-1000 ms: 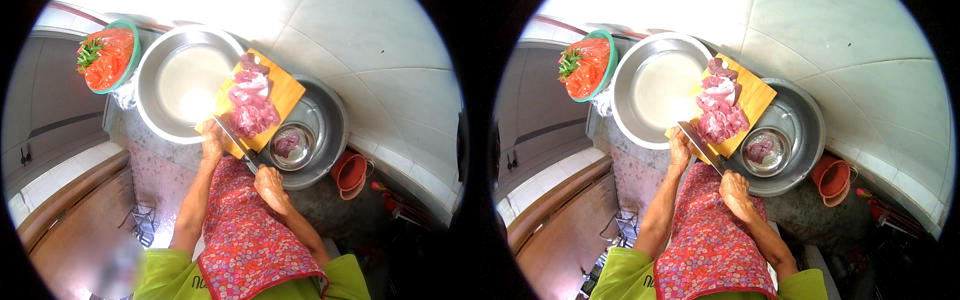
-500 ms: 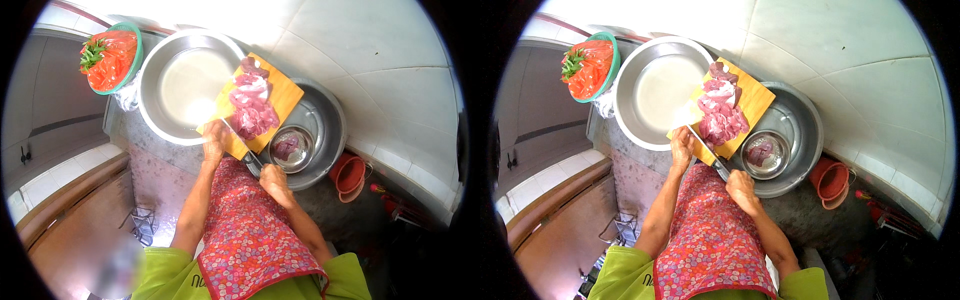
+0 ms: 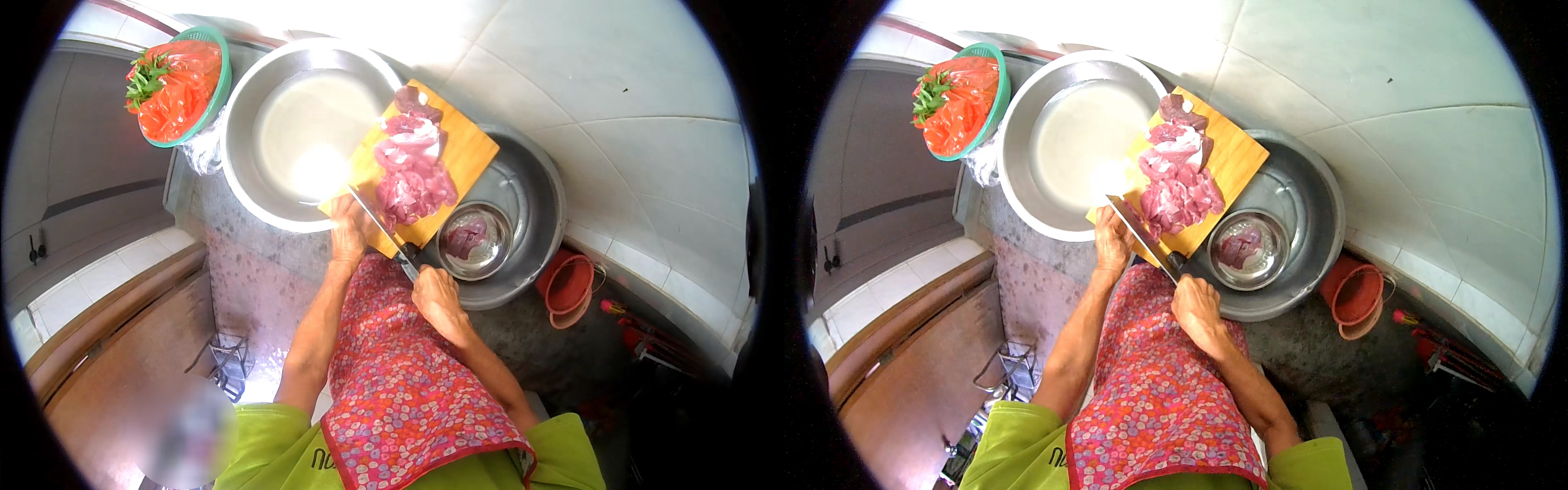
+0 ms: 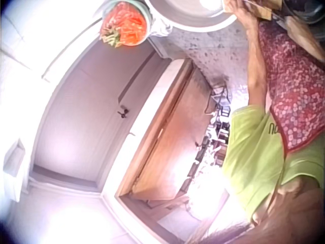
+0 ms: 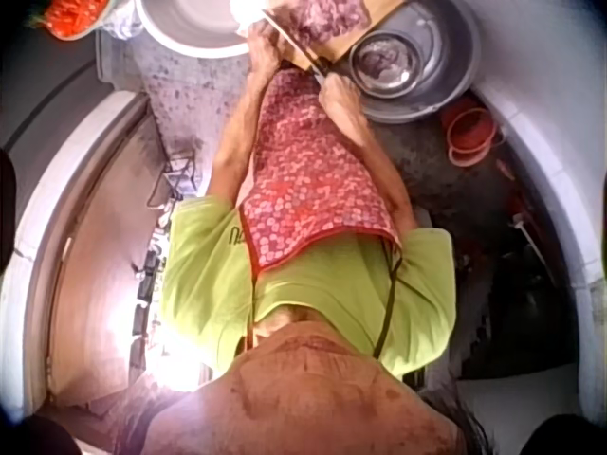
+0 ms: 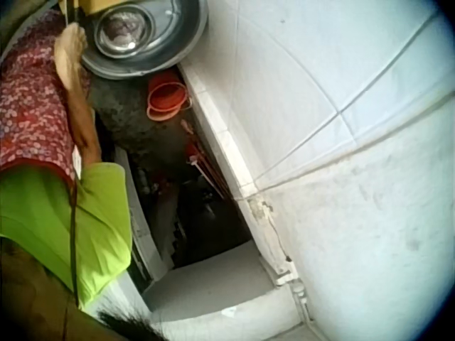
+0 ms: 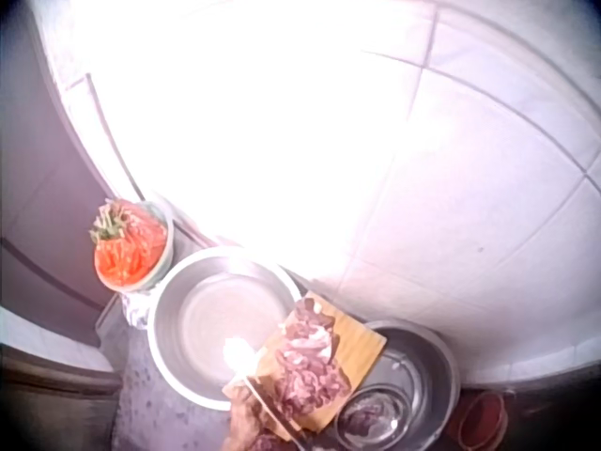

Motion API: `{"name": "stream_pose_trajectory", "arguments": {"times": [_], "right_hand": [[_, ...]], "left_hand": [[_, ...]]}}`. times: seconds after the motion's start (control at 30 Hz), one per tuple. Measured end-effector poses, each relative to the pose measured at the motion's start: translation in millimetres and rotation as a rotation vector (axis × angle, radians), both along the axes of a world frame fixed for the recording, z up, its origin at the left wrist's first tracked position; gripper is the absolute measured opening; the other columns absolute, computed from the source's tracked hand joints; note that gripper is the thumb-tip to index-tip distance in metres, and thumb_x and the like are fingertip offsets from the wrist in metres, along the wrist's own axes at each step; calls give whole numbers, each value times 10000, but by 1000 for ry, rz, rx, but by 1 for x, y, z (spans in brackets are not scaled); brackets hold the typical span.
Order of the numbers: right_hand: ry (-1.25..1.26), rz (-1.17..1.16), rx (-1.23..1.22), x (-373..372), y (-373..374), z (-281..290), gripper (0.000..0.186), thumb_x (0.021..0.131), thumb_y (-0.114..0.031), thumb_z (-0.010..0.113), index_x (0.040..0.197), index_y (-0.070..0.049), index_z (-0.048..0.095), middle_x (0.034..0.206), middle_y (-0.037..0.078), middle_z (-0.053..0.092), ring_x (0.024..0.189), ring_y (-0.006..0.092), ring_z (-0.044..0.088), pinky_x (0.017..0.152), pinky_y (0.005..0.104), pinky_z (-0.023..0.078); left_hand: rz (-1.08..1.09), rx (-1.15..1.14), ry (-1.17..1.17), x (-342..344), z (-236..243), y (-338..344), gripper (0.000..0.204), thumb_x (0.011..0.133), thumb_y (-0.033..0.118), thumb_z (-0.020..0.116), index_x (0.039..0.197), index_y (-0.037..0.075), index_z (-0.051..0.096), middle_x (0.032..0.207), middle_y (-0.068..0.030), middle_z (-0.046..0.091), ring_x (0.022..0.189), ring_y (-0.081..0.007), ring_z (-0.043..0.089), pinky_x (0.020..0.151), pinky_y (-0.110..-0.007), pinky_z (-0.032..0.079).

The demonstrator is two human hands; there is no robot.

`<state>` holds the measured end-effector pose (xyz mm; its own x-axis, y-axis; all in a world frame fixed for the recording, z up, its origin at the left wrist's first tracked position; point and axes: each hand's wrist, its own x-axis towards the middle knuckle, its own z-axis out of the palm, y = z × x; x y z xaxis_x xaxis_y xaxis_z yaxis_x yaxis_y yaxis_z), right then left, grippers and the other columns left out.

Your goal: The person slices raw meat on a wooden cutting board using a cleaver and transfers the cut pieces into a metal bowl. The task is performed continuously with consistent hand movements and tool use.

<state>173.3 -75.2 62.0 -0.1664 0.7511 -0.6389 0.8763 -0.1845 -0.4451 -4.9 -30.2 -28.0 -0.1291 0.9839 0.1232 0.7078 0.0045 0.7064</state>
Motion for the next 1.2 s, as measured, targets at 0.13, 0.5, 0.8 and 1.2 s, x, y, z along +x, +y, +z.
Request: {"name": "stream_pose_trajectory", "arguments": {"times": [0.13,0.5,0.8,1.2], "right_hand": [[-17,30,-42,-40,33,-6,140,760,-58,542,814,39,629,825,272,625,815,423,618,716,492,487],[39,-101,37,18,6,-24,151,790,-99,553,776,37,616,745,271,614,754,440,612,683,499,481],[2,21,0,3,7,0,165,818,-94,502,826,38,601,748,272,618,755,444,613,716,518,478],[21,-8,106,-55,32,-30,147,737,-40,541,819,34,638,826,252,634,827,417,620,726,487,488]], "left_hand": [[30,-25,-77,1,-9,-4,215,664,-29,624,877,-2,600,908,-151,554,865,-352,502,746,-432,432],[99,30,-93,-4,-3,2,167,697,6,665,853,35,614,908,-128,567,864,-328,512,765,-399,438],[3,-9,32,-7,-1,1,200,668,-8,657,861,16,613,926,-118,566,898,-319,514,771,-411,443],[9,-51,-80,-5,-4,-10,357,646,-94,629,986,13,621,978,-133,583,906,-317,553,777,-379,459]]}}
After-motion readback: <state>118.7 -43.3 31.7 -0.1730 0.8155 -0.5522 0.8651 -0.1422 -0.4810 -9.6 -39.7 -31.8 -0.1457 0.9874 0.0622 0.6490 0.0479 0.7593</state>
